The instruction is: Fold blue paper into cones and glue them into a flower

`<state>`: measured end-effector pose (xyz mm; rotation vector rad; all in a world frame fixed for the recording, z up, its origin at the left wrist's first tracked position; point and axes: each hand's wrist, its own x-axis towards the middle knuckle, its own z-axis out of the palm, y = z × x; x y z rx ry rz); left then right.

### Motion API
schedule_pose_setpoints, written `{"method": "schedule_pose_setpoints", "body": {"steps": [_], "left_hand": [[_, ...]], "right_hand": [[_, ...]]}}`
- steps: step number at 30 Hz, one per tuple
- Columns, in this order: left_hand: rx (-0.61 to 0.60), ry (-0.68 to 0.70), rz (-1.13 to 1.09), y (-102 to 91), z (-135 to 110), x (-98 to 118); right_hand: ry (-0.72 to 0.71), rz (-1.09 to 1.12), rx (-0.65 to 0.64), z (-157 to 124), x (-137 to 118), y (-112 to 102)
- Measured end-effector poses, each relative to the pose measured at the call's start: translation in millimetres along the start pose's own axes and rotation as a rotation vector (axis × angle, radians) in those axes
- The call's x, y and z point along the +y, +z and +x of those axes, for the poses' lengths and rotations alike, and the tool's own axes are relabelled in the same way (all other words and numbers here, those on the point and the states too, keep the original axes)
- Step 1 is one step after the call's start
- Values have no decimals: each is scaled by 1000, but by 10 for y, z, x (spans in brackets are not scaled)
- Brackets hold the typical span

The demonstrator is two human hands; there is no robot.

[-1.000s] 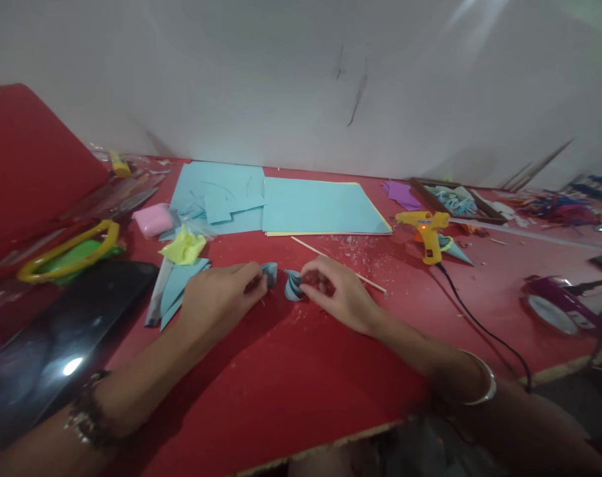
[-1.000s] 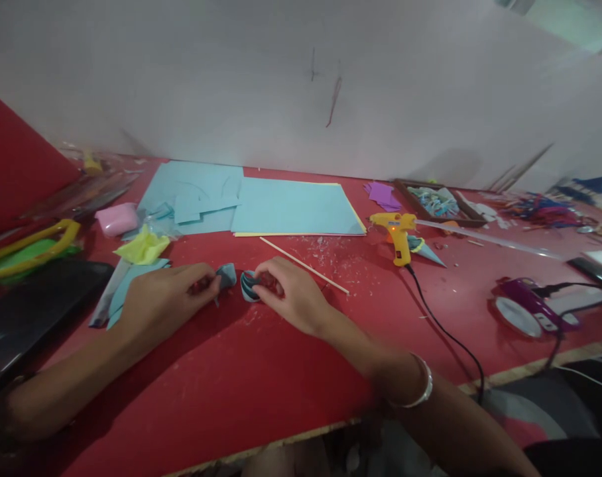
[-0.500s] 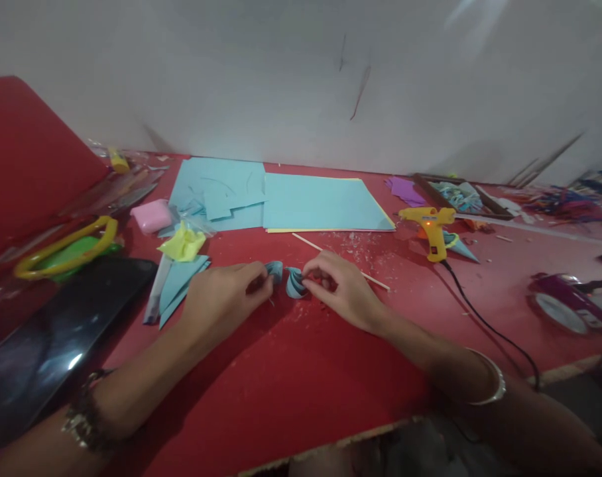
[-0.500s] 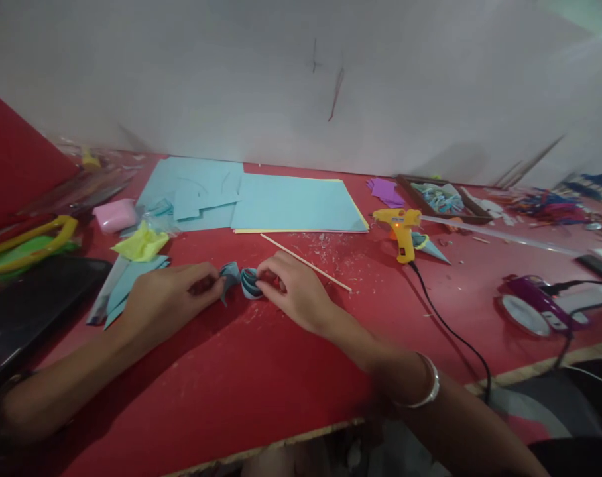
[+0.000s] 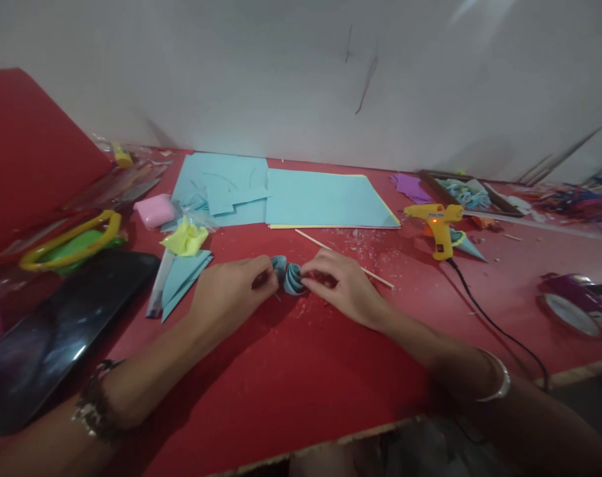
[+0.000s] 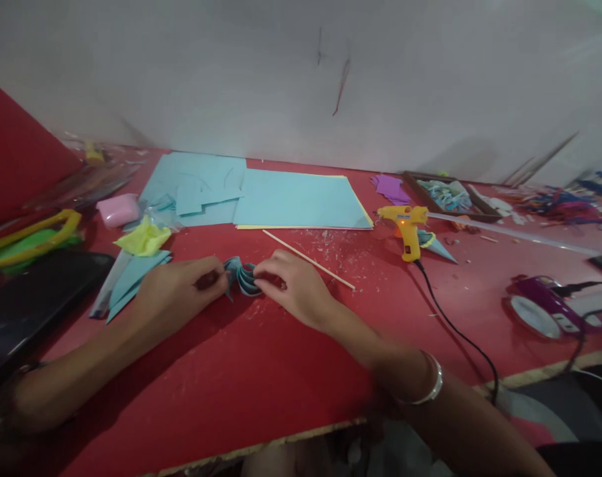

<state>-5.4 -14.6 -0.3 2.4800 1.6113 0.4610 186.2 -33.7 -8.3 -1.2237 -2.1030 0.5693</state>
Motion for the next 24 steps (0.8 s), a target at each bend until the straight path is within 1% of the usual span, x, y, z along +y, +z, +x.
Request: {"method": "schedule_pose_setpoints", "body": {"steps": [9,18,24], "left_hand": [[-6,10,-14,17,-8,5],[-12,71,31,17,-3,-7],[-27,119,-15,0,8,-7]], "right_hand": [[-41,1,-47,20,10,4],[-60,-25,-43,14,27,6],[-79,-39,-27,10,45,10]]}}
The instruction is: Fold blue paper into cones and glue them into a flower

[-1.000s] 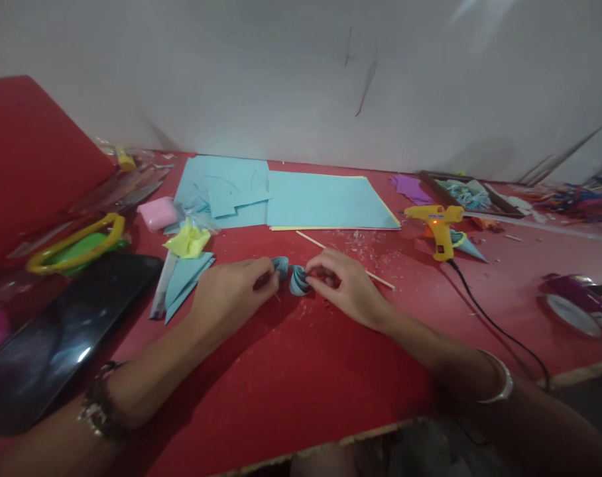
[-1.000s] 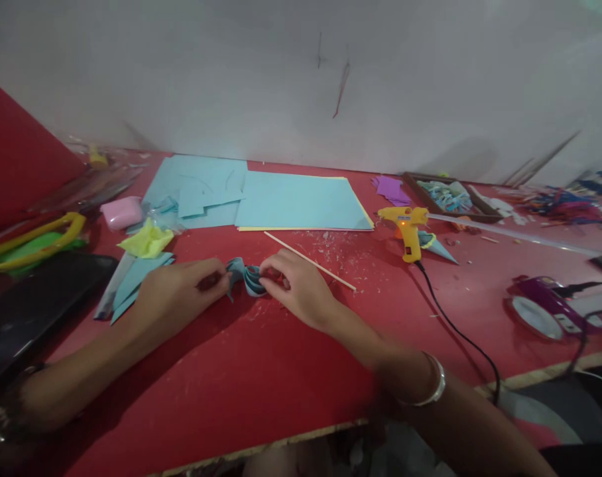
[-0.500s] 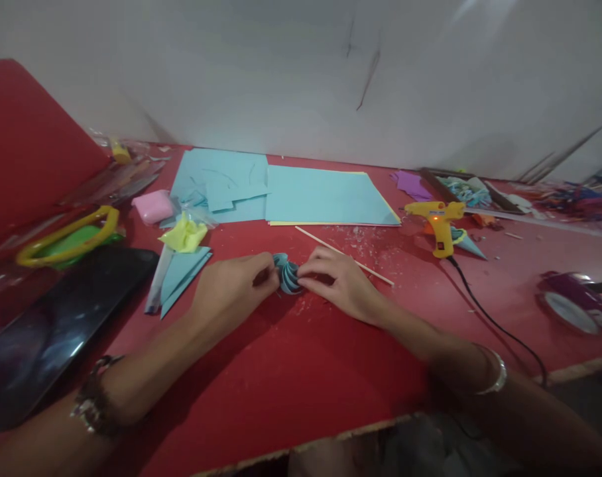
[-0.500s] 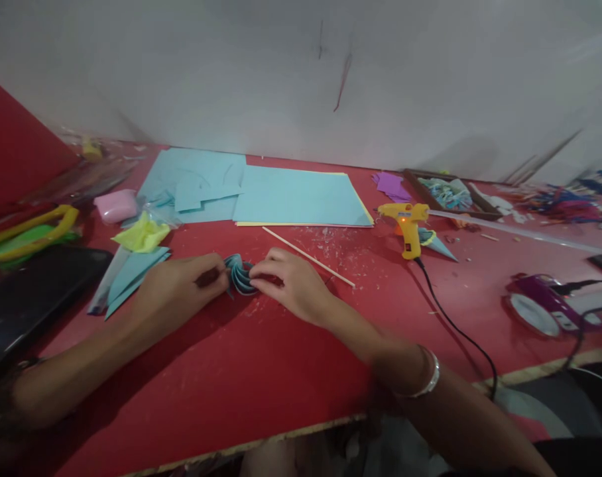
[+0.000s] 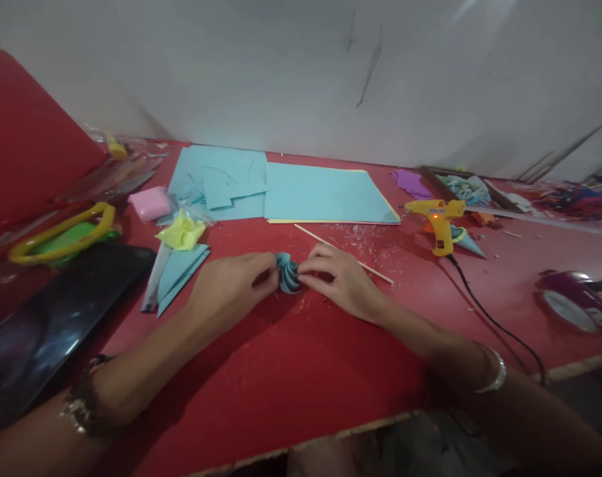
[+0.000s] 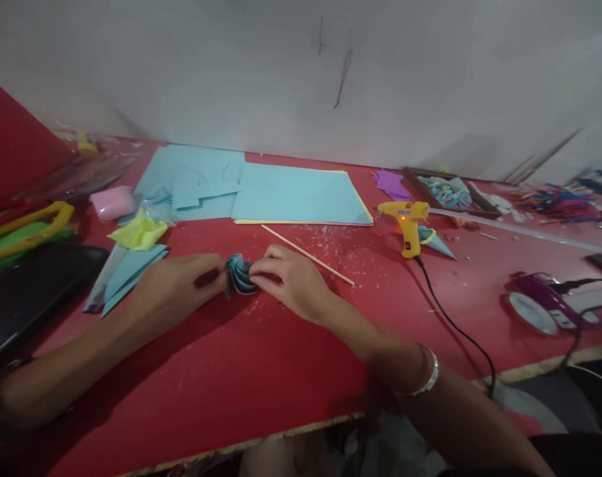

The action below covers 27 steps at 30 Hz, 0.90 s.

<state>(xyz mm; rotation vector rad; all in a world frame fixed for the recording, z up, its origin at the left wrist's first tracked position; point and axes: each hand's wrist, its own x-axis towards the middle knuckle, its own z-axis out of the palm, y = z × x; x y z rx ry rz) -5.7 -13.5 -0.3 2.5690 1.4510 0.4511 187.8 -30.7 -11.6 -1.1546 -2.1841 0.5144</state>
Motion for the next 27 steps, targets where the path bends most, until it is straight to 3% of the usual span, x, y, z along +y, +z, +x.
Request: {"method": "schedule_pose_setpoints", "body": {"steps": [13,27], "left_hand": [[42,203,-59,33,2,-62],[50,124,-155,16,-21,-36]], "right_hand": [[9,-12,27,-8,0,-3],[-14,-4,30,1,-1,-25]]}}
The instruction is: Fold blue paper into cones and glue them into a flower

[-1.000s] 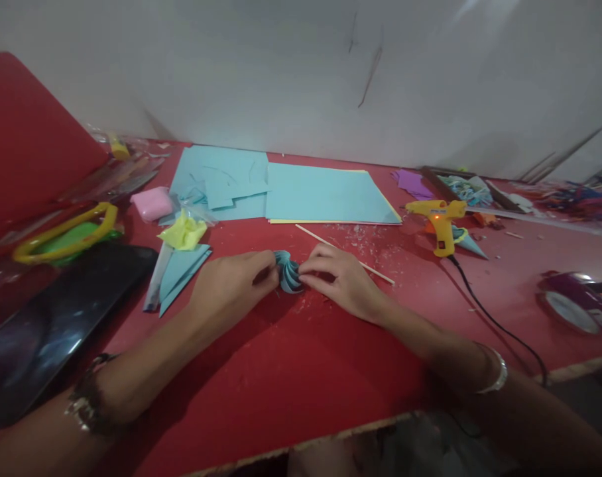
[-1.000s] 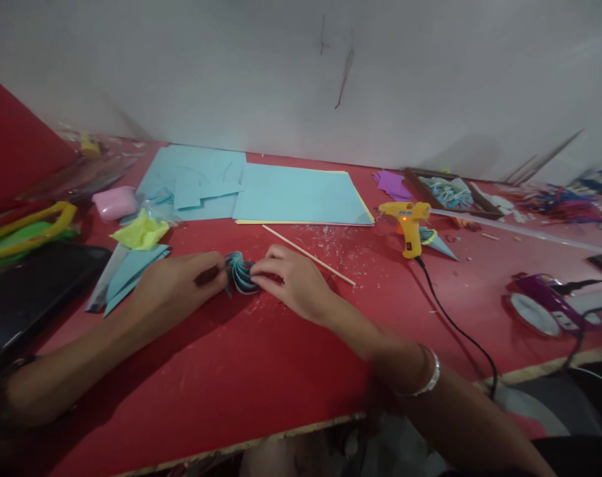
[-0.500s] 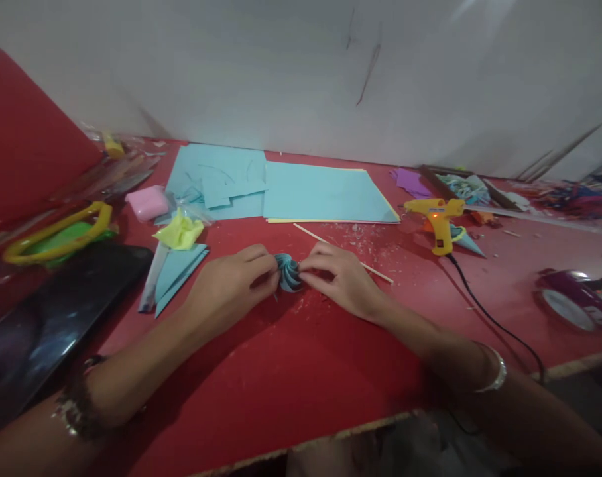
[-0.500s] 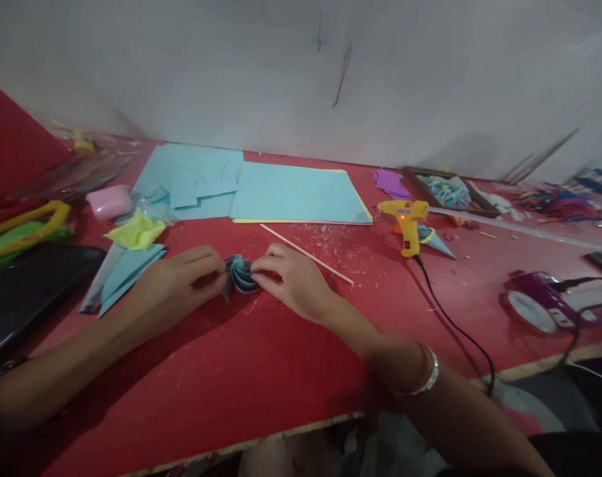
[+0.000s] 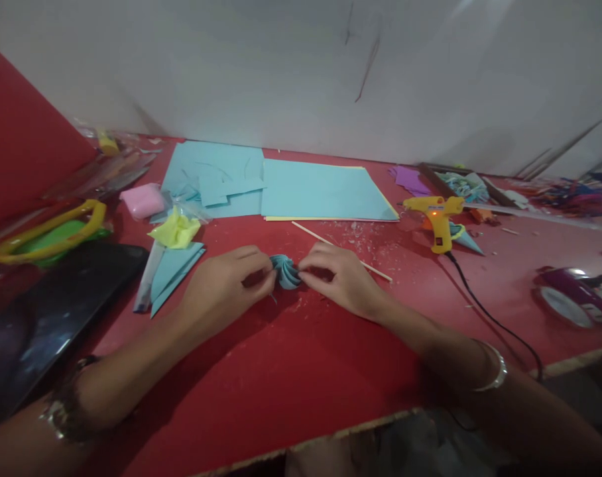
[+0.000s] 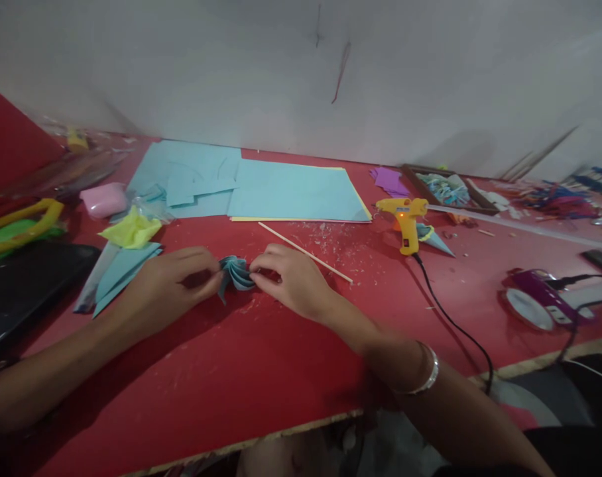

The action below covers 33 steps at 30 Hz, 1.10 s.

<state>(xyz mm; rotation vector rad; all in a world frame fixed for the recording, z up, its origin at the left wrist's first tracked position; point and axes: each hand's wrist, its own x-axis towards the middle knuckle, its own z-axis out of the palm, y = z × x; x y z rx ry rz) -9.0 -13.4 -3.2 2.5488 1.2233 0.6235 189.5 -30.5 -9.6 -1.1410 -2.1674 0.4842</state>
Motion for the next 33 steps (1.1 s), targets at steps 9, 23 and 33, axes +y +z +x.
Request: {"method": "schedule_pose_setpoints", "body": {"steps": [9,23,33], "left_hand": [[-27,1,-29,-6,-3,5],[-11,173,-46,0,27,-93],[-15,178,1,16,12,-111]], "right_hand": [[6,-22,-8,1,-5,-3],[2,9,-7,0,3,-5],[-5,-7,6,-7,16,17]]}}
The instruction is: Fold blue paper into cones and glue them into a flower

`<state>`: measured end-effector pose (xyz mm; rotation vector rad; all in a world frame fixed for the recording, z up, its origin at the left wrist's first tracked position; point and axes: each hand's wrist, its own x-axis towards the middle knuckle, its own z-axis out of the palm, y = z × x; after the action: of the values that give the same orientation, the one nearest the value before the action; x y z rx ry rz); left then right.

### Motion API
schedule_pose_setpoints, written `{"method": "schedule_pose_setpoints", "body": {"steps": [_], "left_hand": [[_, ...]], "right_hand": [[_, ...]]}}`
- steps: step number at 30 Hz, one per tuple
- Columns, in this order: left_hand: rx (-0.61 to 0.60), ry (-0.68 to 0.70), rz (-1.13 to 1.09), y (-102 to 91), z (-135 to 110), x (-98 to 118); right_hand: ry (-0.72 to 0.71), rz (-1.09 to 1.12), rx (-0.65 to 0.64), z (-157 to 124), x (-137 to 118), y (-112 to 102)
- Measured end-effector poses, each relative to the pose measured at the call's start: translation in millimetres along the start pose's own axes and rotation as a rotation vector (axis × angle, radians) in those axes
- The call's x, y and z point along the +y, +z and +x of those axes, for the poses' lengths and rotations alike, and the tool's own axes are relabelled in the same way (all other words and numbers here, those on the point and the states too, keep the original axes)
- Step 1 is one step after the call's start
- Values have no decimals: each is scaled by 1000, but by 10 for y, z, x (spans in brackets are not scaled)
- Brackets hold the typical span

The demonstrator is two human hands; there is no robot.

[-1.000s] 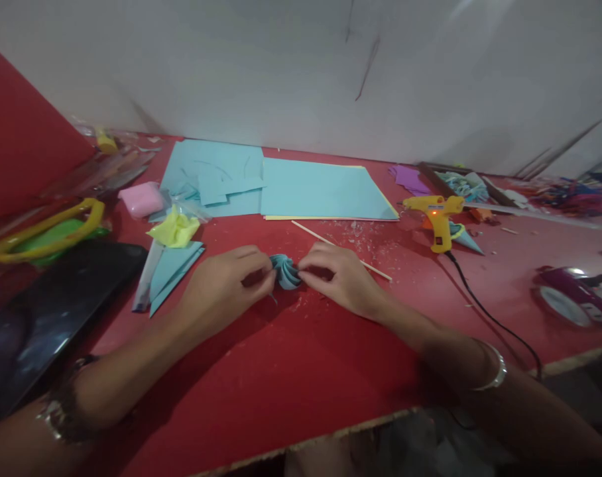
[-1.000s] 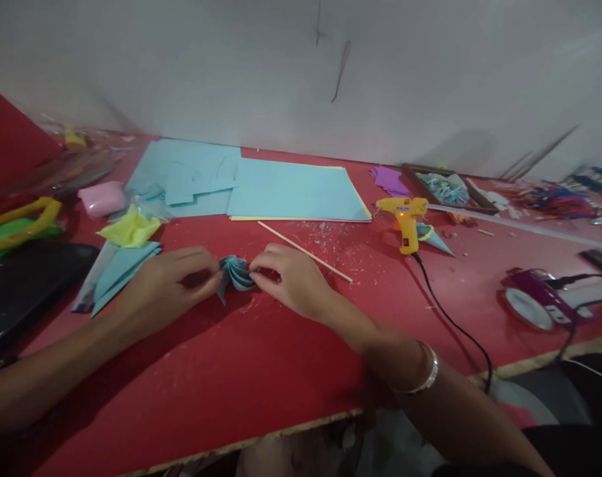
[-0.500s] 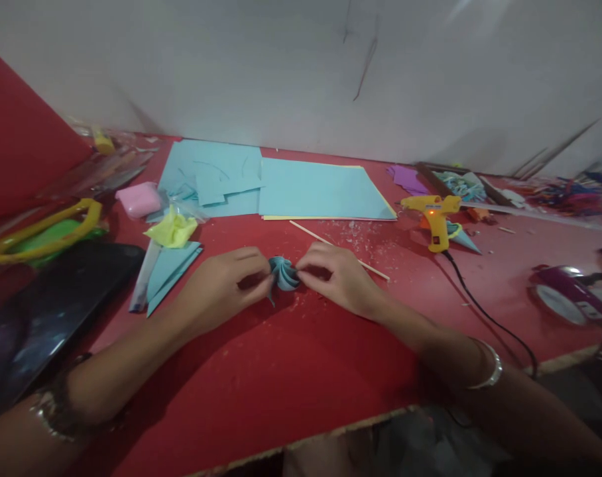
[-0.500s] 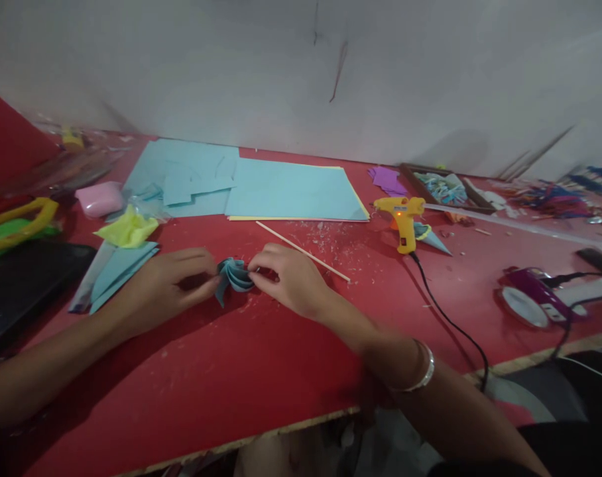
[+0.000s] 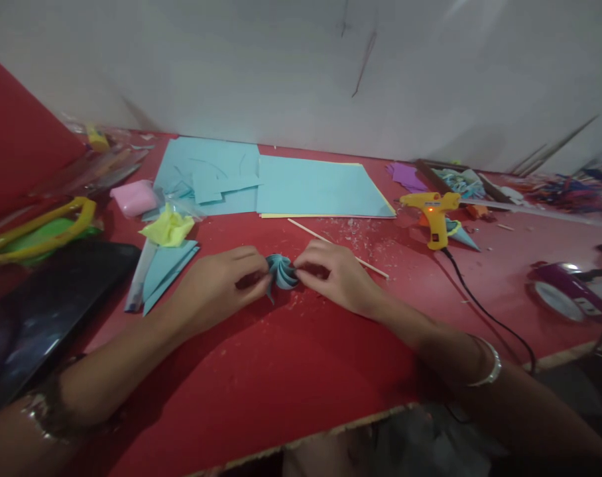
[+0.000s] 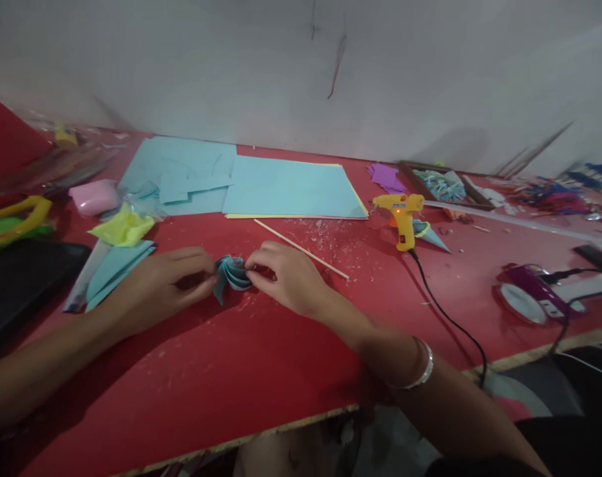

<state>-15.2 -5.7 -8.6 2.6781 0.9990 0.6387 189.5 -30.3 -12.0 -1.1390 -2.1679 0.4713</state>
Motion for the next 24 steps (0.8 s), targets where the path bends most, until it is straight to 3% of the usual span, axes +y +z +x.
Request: {"method": "schedule_pose_setpoints", "body": {"steps": [6,13,19,24], "left_hand": [[-2,-25,37,-30,-22,-23],[4,-12,32,-68,-25,-6],[143,111,90,-82,-35,7],[263,226,107,-98,-40,4]], "right_hand": [[-39,-69,-5,-21,-27,-1],[-190,-284,-23,-43,-84,-38],[-382,-553,25,-34,-104,-113],[-411,-601,33,-35,-117,-126]]}}
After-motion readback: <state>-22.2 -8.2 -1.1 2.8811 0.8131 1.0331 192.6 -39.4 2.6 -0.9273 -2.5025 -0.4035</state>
